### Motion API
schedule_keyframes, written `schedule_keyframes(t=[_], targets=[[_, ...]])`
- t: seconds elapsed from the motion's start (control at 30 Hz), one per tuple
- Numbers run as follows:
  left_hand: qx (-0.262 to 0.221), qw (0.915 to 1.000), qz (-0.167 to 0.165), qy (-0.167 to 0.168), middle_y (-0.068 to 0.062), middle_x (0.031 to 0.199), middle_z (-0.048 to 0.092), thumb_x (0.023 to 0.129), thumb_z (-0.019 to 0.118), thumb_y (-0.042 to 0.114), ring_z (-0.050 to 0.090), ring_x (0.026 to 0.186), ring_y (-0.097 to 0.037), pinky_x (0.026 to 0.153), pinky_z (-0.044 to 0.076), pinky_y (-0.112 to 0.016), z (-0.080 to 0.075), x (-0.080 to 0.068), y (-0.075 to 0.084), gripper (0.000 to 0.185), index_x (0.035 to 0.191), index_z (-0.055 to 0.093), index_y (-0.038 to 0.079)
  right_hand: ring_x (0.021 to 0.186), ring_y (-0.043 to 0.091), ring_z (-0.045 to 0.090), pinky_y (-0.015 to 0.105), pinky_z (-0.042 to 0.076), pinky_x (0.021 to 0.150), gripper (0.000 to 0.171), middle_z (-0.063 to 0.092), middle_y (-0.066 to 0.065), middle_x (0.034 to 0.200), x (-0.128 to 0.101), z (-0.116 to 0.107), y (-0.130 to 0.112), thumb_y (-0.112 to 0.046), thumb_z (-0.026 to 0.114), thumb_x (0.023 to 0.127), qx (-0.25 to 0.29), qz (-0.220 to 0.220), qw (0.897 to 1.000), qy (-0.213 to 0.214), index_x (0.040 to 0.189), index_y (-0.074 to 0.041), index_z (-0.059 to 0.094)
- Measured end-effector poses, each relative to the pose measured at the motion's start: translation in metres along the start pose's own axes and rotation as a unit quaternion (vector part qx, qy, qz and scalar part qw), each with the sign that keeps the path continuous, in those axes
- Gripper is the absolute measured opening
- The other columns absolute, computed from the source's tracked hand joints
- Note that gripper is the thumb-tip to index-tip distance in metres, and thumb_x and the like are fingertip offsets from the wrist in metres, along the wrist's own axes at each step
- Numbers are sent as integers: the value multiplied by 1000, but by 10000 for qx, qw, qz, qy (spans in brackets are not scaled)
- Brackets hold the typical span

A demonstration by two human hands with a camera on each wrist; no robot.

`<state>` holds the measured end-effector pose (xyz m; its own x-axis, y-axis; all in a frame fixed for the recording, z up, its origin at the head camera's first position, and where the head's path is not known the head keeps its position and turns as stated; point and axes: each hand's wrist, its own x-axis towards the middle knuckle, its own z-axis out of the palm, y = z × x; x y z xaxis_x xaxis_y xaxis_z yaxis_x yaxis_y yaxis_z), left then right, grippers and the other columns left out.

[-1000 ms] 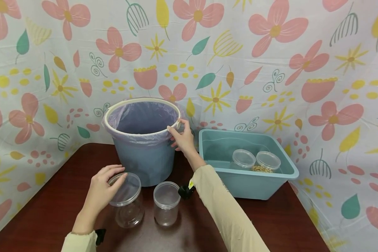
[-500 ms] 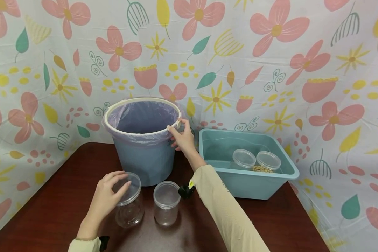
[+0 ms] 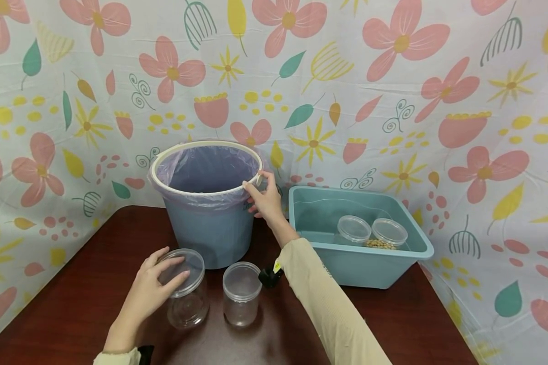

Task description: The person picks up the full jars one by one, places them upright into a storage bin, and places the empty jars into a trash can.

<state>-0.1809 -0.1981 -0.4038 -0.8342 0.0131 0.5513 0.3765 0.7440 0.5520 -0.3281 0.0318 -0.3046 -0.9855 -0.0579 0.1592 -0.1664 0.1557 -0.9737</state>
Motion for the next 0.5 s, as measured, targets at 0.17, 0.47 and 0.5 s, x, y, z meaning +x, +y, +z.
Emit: schedule_keyframes(t=[0.17, 0.47, 0.5], targets=[[-80, 9993, -245, -264, -26, 123, 44, 72, 75, 26, 39, 112, -45, 82, 32, -59, -5, -2, 2, 36, 102, 68, 7, 49, 24, 58, 40, 47, 47, 56, 61, 9, 69, 0, -1, 0, -42, 61, 80, -14, 29, 10000, 9, 128, -29, 37], [-157, 9988, -406, -241, -22, 121, 47, 68, 77, 32, 43, 110, -42, 81, 36, -56, -6, -3, -2, 43, 103, 68, 9, 47, 21, 56, 30, 44, 41, 53, 61, 11, 70, -2, 0, -2, -41, 62, 80, -29, 68, 10000, 21, 126, -31, 38], [-182, 9985, -433, -270, -22, 122, 46, 68, 77, 33, 43, 110, -41, 81, 36, -56, -6, -3, -3, 44, 104, 68, 9, 47, 21, 56, 30, 44, 41, 52, 61, 12, 70, -2, 0, -2, -41, 62, 80, -36, 56, 10000, 36, 126, -31, 38]])
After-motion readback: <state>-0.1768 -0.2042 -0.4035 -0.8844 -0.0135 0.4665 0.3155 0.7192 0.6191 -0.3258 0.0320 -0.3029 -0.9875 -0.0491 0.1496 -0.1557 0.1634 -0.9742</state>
